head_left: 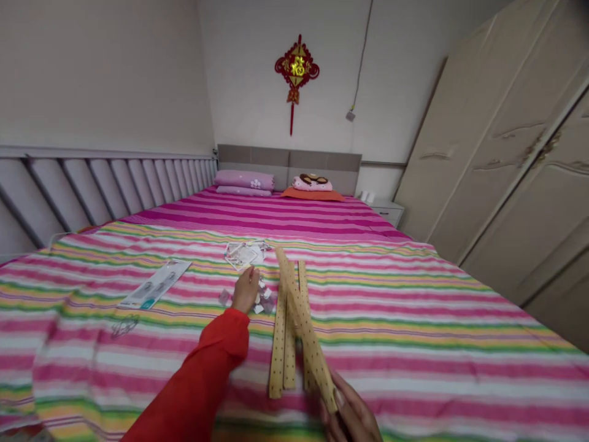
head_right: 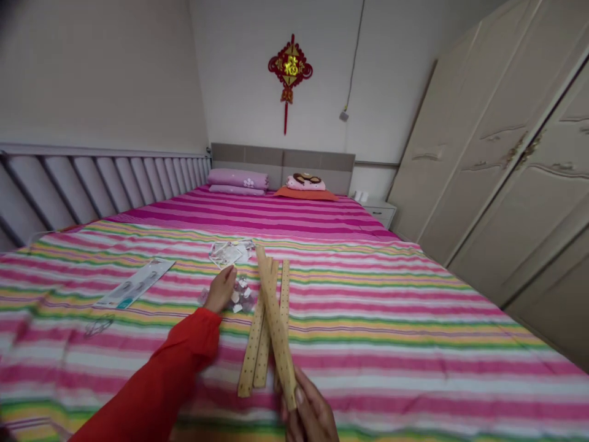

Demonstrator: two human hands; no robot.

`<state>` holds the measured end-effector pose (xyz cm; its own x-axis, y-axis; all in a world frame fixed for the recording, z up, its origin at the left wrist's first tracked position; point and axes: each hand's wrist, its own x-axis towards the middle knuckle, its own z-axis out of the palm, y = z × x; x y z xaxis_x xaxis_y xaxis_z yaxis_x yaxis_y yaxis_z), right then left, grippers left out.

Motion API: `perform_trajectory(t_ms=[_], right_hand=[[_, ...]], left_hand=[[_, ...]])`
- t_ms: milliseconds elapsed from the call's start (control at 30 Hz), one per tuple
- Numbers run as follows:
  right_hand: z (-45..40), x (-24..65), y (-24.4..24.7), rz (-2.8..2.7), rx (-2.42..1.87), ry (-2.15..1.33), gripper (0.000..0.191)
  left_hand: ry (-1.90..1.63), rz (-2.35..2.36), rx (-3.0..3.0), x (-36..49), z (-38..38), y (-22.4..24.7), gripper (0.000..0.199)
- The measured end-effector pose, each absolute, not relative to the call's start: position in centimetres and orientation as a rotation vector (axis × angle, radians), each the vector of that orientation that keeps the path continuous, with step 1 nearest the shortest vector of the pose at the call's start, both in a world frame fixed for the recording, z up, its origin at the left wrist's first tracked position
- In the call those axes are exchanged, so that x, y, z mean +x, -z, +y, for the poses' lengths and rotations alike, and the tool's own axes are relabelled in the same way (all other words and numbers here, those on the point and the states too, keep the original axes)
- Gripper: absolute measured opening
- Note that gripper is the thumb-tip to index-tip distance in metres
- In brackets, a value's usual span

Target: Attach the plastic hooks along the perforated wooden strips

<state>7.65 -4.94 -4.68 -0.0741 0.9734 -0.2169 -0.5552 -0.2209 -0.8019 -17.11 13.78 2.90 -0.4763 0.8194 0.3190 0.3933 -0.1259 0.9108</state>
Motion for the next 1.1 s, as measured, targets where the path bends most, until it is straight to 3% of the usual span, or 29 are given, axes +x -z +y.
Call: perform_trajectory(t_ms=[233, 467, 767, 1100], right_hand=[[-2.6, 10.0, 2.8, -0.579, -0.786, -1.53, 0.052], [0.0, 9.9, 6.6, -0.625, -0.716, -1.592, 0.035], [0.0, 9.7, 7.7, -0.635, -0.786, -1.57, 0.053], [-0.1, 9.3, 7.7, -0.649, -0.797, -1.551, 0.064]], left_hand=[[-1.582, 1.49, 1.62, -13.1, 6.7, -0.4, 0.031], [-1.48, 1.509, 1.759, -10.1, 2.4, 4.9, 0.026], [-1.59, 1.535, 1.251, -11.7, 2.9, 7.1, 0.039], [-1.675, 1.52, 1.446, -11.7, 3.2, 8.0, 0.022]])
